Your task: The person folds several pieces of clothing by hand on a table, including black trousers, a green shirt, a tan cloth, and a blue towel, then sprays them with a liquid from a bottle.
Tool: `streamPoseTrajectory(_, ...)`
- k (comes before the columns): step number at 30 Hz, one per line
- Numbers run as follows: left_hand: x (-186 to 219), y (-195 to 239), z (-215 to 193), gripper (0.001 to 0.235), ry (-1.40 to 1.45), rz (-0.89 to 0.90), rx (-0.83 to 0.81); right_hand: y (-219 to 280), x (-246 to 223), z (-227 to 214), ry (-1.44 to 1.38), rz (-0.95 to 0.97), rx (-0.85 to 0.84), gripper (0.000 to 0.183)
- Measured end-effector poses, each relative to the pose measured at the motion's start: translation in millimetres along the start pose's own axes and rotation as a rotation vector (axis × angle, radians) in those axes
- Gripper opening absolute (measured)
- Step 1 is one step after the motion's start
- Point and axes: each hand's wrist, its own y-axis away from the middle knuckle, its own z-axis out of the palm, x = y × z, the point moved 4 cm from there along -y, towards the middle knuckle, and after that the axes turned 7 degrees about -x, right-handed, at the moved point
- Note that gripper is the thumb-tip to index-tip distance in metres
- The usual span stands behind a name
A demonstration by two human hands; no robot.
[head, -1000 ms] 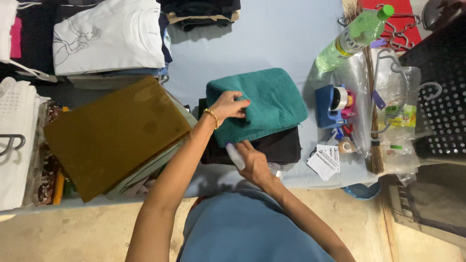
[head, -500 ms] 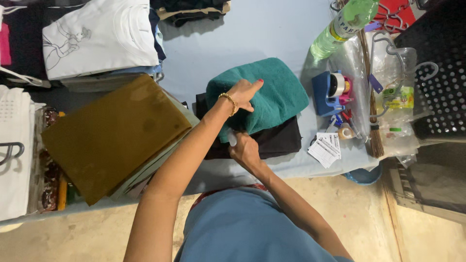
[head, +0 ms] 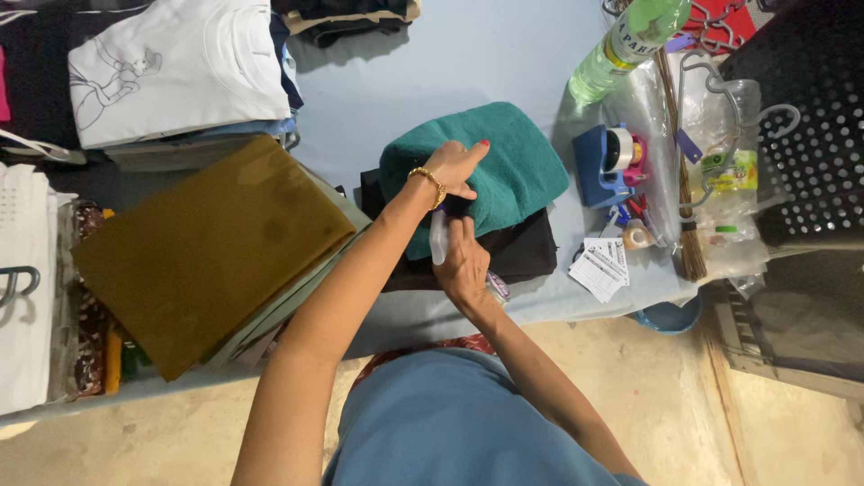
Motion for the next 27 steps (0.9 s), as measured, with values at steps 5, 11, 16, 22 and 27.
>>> streamPoseTrajectory(5,-52,2,-36,0.048,0.098,0.05,0.086,29,-6,-25,-0.137,-0.273,-0.021,0.051)
streamPoseTrajectory(11,-210,19,-66,0.07,-0.252,0.19,0.661,29,52,-60,-0.248,-0.151,0.177,0.038)
streamPoseTrajectory(16,-256,31,-18,0.087,0.062,0.041,0.609,-18,134,-71,-0.334,0.12,0.24,0.025)
streamPoseTrajectory(22,-172,55,5,0.074,0.069,-0.009,0.615,-34,178,-86,-0.423,0.215,0.22,0.025)
streamPoseTrajectory(27,-91,46,-29,0.044,0.55,0.096,0.461,-15,149,-91,-0.469,0.117,0.12,0.029)
